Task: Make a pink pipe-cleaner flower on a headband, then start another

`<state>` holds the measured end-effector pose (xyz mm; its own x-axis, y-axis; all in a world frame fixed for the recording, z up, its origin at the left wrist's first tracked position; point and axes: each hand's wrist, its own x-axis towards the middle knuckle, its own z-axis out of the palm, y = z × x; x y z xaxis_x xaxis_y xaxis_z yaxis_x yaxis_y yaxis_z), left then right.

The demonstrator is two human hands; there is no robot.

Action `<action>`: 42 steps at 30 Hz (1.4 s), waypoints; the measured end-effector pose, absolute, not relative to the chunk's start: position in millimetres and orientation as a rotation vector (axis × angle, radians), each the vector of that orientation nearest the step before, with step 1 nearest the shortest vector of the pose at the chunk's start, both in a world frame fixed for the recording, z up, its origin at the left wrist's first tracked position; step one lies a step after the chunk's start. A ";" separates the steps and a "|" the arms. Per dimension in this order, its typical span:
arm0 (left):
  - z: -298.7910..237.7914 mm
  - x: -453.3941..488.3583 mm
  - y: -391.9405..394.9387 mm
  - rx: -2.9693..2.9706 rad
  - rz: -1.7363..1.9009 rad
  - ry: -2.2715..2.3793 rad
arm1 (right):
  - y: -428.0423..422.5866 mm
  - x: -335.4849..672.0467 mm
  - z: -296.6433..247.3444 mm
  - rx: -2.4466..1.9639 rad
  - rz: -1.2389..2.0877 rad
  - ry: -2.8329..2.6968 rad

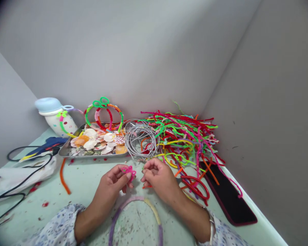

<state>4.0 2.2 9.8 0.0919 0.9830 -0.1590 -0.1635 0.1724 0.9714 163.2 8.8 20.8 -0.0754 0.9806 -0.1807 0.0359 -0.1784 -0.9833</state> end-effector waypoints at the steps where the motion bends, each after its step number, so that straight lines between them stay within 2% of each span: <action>1: 9.9 3.9 2.2 1.001 1.099 1.106 | 9.1 164.1 21.7 -1.305 1.376 -1.182; 22: 1.7 2.2 4.4 1.072 1.023 1.037 | 7.4 169.1 10.4 -1.277 1.302 -1.169; 30: 0.0 2.2 3.3 1.142 1.018 1.057 | -0.7 164.4 5.8 -1.139 1.232 -1.222; 42: 2.1 0.3 1.6 1.131 1.029 1.055 | 1.8 173.2 26.0 -1.237 1.139 -1.426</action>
<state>0.3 1.6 2.1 0.1927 0.9749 -0.1117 -0.0878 0.1306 0.9875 173.2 1.8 26.0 -0.0913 0.9940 0.0595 0.1620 0.0738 -0.9840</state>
